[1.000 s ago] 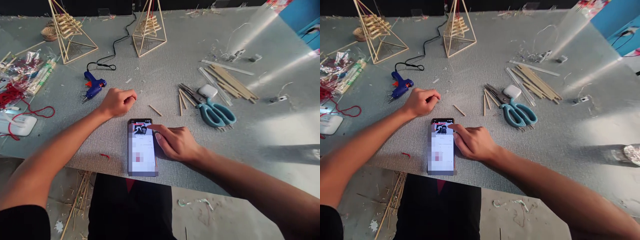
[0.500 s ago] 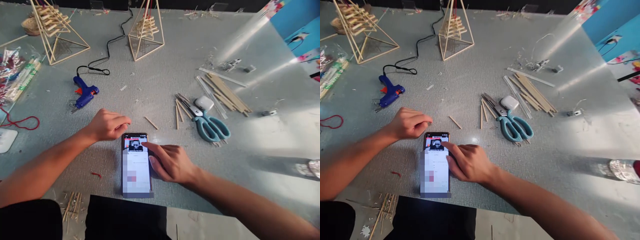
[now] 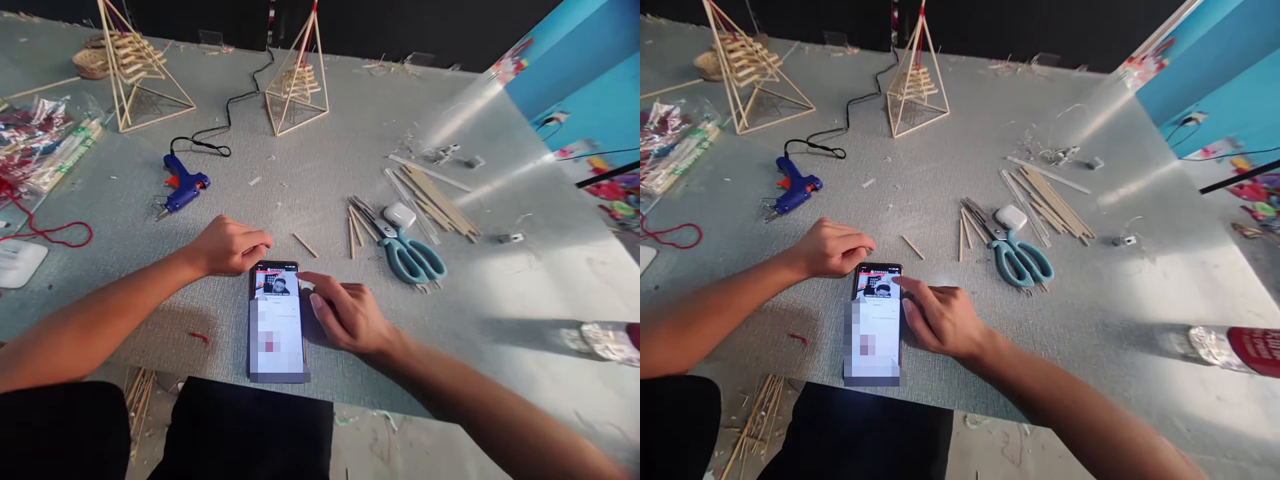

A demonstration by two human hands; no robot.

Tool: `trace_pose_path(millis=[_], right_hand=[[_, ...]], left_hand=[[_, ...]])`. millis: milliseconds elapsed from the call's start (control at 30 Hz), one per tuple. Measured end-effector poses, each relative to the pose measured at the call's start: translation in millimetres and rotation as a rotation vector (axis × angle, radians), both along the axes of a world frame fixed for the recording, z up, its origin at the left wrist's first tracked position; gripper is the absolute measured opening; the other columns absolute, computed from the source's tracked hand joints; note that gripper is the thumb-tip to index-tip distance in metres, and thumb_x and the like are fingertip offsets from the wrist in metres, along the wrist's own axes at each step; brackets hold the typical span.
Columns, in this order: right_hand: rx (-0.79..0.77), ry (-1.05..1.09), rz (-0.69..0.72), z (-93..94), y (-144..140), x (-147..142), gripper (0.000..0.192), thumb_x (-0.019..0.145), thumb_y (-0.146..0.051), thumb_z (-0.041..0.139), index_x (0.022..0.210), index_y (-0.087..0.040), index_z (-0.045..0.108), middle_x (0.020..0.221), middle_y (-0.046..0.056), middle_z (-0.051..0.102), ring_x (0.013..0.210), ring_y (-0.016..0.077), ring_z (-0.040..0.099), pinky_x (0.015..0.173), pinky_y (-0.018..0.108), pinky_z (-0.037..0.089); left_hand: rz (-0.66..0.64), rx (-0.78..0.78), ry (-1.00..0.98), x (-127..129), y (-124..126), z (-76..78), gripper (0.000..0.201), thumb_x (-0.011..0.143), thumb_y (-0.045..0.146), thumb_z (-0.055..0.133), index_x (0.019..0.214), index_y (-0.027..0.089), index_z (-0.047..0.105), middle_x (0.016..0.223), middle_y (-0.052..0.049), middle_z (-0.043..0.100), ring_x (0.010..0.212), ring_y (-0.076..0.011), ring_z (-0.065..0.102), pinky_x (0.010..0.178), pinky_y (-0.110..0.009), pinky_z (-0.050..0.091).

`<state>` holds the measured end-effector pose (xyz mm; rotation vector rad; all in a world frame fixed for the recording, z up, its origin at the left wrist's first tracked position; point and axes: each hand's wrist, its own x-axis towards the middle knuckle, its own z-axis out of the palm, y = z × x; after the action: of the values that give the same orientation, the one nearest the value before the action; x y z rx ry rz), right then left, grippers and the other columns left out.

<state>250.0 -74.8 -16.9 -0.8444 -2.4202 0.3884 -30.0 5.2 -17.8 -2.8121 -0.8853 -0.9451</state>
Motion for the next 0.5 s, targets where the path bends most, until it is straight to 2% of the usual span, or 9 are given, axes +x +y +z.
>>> trace_pose_path(millis=[200,367,500], right_hand=[[-0.05,-0.023,-0.031,0.5,1.3,-2.7,0.032,0.109,-0.024,0.037,0.136,-0.015,0.051,0.06,-0.007,0.06,0.044,0.0115,0.056,0.049,0.026,0.046],[-0.021,-0.039,0.044,0.8,-3.0,-1.2,0.034,0.107,-0.022,0.041,0.139,-0.014,0.05,0.082,0.003,0.074,0.054,0.0144,0.064,0.051,0.03,0.051],[-0.016,-0.017,0.083,-1.8,-4.9,3.0,0.036,0.106,-0.02,0.041,0.14,-0.011,0.049,0.086,0.006,0.076,0.059,0.0166,0.068,0.052,0.032,0.056]], left_hand=[[0.004,-0.019,-0.006,2.9,0.2,2.3,0.022,0.087,0.014,0.052,0.082,0.024,0.072,0.058,0.005,0.07,0.047,-0.011,0.061,0.048,-0.03,0.038],[-0.007,0.008,-0.018,4.0,0.8,-3.4,0.019,0.088,0.015,0.053,0.083,0.024,0.069,0.057,0.005,0.067,0.049,-0.0115,0.061,0.048,-0.031,0.039],[-0.048,0.026,0.007,2.4,0.7,-3.2,0.019,0.091,0.016,0.051,0.086,0.023,0.068,0.057,0.006,0.063,0.05,-0.0108,0.058,0.049,-0.03,0.04]])
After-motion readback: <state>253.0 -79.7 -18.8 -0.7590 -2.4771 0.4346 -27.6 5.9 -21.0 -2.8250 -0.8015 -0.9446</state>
